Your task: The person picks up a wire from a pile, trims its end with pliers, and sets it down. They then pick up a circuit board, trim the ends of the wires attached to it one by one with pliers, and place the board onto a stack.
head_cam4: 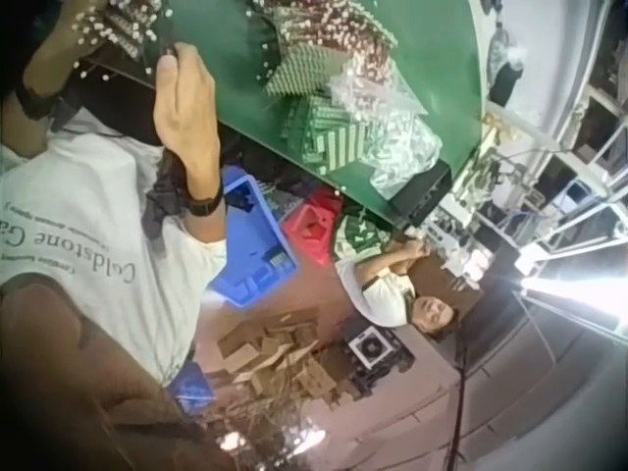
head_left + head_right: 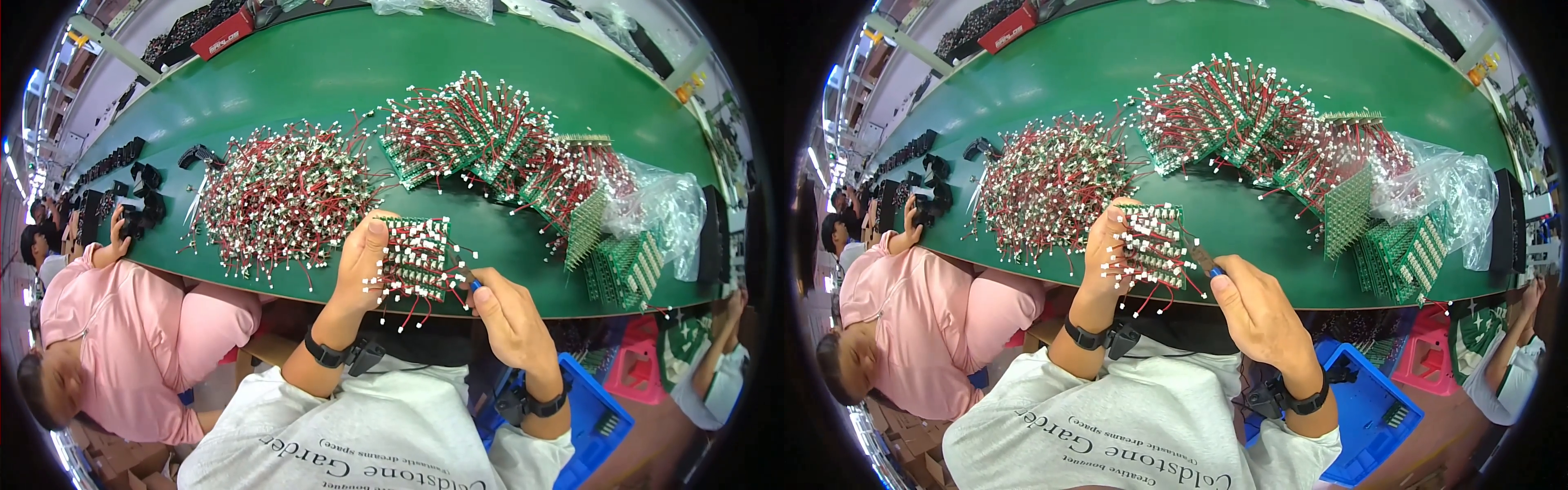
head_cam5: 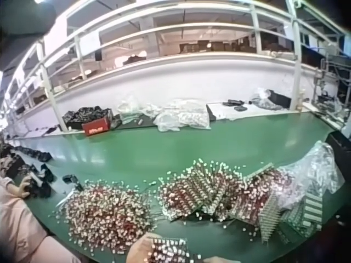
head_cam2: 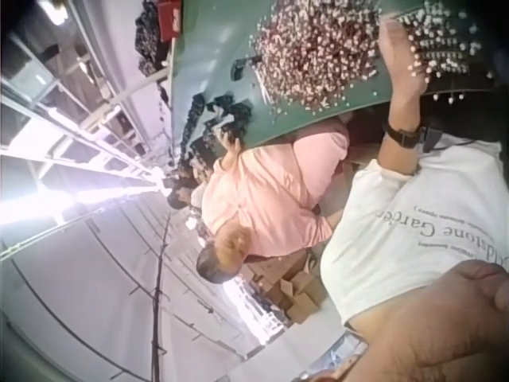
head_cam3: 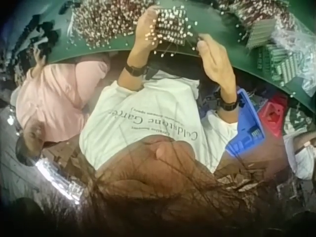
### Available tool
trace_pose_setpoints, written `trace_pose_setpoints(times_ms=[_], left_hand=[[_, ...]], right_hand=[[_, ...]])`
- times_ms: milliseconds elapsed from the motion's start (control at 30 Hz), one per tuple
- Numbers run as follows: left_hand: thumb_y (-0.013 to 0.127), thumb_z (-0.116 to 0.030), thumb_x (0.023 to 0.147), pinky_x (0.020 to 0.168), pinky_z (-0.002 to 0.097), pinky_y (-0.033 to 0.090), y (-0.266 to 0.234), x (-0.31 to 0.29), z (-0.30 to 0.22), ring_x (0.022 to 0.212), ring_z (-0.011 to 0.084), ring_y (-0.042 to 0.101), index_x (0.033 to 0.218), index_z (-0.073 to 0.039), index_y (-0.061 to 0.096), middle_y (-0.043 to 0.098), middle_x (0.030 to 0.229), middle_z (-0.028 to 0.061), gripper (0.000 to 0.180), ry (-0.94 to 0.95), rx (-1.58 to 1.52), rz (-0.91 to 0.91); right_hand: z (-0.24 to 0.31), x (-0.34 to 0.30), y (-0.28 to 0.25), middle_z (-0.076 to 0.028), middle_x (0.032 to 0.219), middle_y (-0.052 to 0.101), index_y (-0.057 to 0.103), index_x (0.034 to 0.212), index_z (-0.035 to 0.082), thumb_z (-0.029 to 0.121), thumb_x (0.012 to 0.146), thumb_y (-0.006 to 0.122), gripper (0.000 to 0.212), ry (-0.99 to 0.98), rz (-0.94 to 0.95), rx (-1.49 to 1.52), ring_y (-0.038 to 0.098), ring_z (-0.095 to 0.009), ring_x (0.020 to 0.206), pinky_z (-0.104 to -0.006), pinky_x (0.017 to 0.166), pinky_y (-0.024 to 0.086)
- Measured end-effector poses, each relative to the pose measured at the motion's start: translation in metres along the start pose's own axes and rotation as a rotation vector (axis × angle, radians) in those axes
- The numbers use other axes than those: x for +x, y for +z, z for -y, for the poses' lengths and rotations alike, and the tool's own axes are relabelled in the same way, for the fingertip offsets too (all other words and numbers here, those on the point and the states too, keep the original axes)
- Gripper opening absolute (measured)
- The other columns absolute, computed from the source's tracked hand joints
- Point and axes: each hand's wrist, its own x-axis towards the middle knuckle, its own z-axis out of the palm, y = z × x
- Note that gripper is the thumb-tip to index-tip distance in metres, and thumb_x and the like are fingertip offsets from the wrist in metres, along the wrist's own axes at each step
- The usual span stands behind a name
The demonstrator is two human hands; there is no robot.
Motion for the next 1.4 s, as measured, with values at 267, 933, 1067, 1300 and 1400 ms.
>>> trace_pose_setpoints(times_ms=[267,933,1067,1300,1400], left_hand=[[0.048,-0.040,0.100,0.064,0.0358,0.062,0.003,-0.001,0.000,0.077,0.0208,0.070,0.107,0.001,0.049,0.067,0.095,0.0163,0.041,-0.001,-0.012,-0.025],[0.046,-0.038,0.102,0.070,0.0375,0.061,0.027,-0.018,-0.019,0.082,0.0240,0.071,0.114,0.001,0.053,0.068,0.099,0.0160,0.041,-0.175,-0.162,0.085],[0.043,-0.037,0.103,0.070,0.0364,0.061,0.023,-0.012,-0.016,0.081,0.0235,0.071,0.111,0.000,0.055,0.068,0.098,0.0146,0.040,-0.249,-0.562,0.252],[0.048,-0.045,0.099,0.071,0.0347,0.060,0.014,-0.003,-0.005,0.081,0.0202,0.070,0.106,0.000,0.055,0.069,0.096,0.0135,0.047,-0.169,-0.253,0.046],[0.046,-0.019,0.099,0.067,0.0383,0.061,0.015,-0.003,-0.009,0.079,0.0240,0.070,0.111,-0.003,0.052,0.066,0.100,0.0149,0.020,-0.091,-0.300,-0.021]], right_hand=[[0.004,0.001,0.004,-0.013,0.081,0.060,0.055,0.108,-0.005,0.021,0.103,0.036,0.032,0.009,-0.056,-0.019,0.057,-0.021,0.065,-0.0315,0.061,0.048],[-0.011,-0.002,0.017,-0.012,0.083,0.058,0.052,0.106,-0.003,0.052,0.100,0.037,0.057,0.261,0.228,0.834,0.056,-0.017,0.068,-0.0307,0.063,0.051],[-0.015,-0.002,0.025,-0.013,0.084,0.059,0.052,0.106,-0.004,0.052,0.100,0.038,0.058,0.246,0.206,0.892,0.057,-0.018,0.068,-0.0318,0.063,0.052],[-0.012,-0.003,0.029,-0.013,0.085,0.061,0.055,0.108,-0.007,0.047,0.103,0.033,0.058,0.073,0.046,0.559,0.058,-0.018,0.070,-0.0304,0.067,0.049],[-0.003,-0.006,0.025,-0.014,0.088,0.063,0.056,0.110,-0.009,0.039,0.104,0.031,0.055,0.027,-0.044,0.295,0.060,-0.019,0.073,-0.0312,0.069,0.049]])
